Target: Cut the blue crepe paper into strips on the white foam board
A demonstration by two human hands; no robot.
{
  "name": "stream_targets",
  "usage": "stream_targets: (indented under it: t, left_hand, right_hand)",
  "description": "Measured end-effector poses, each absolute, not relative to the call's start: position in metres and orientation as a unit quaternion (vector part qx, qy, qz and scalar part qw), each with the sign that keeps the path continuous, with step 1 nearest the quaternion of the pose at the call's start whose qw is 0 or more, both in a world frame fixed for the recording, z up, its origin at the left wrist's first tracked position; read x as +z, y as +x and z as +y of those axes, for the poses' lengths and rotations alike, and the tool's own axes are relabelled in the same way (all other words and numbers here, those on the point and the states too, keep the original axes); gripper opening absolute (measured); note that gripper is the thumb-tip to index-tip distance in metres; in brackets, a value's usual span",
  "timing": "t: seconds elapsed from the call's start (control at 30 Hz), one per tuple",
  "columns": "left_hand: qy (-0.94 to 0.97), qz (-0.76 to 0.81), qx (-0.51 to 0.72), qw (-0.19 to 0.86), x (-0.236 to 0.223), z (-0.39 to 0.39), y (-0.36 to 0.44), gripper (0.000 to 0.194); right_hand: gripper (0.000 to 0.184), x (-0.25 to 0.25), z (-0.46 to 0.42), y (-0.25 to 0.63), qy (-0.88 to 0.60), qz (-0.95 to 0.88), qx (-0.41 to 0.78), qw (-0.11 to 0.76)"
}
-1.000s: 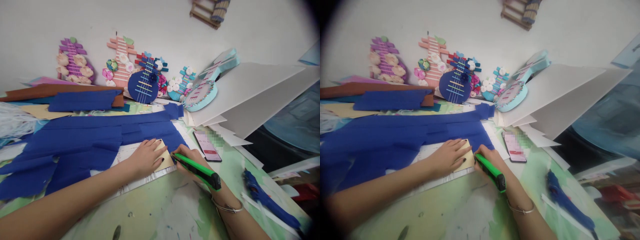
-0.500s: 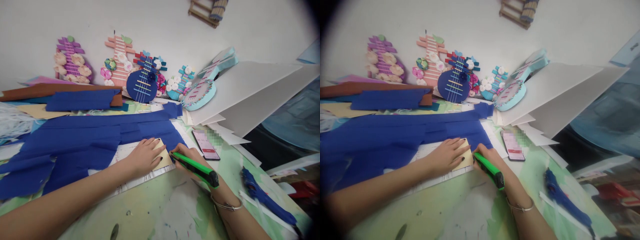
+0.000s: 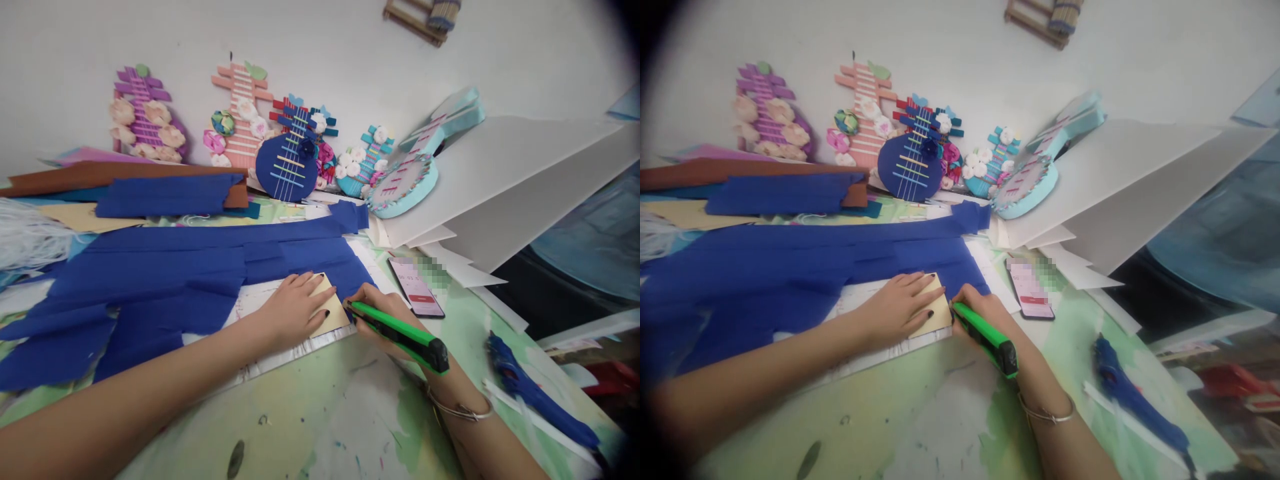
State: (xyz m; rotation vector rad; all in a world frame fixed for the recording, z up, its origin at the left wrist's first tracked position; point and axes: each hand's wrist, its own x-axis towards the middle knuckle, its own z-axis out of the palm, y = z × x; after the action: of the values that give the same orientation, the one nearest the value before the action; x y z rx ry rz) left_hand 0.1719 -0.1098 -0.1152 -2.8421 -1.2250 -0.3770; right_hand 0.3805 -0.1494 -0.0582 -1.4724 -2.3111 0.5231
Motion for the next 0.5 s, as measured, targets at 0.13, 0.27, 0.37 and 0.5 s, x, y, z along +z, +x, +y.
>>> stream_targets:
  t: [0.13, 0.27, 0.37, 0.5]
  left_hand:
    - [-0.913, -0.39, -0.115, 0.009, -0.1153, -0.1092, 0.1715, 0.047]
    - [-0.912, -0.392, -0.118, 0.01, -0.1159, -0.109, 0.1716, 0.047]
    - [-0.913, -0.392, -0.115, 0.007, -0.1157, -0.1089, 0.1717, 0.047]
    - [-0.913, -0.393, -0.108, 0.007, -0.115, -0.1092, 0.1719, 0.048]
  right_hand:
    - [0.017, -0.0597, -0.1492, 0.3807, -0.517, -0.815, 0.186, 0.182]
    - [0.018, -0.0601, -0.1489, 0.3814, -0.517, -0.813, 0.191, 0.187]
    - [0.019, -0.0602, -0.1484, 0.3826, -0.514, -0.816, 0.188, 0.186]
    - [0.017, -0.061, -0.1474, 0.3841, -0.503, -0.822, 0.191, 0.189]
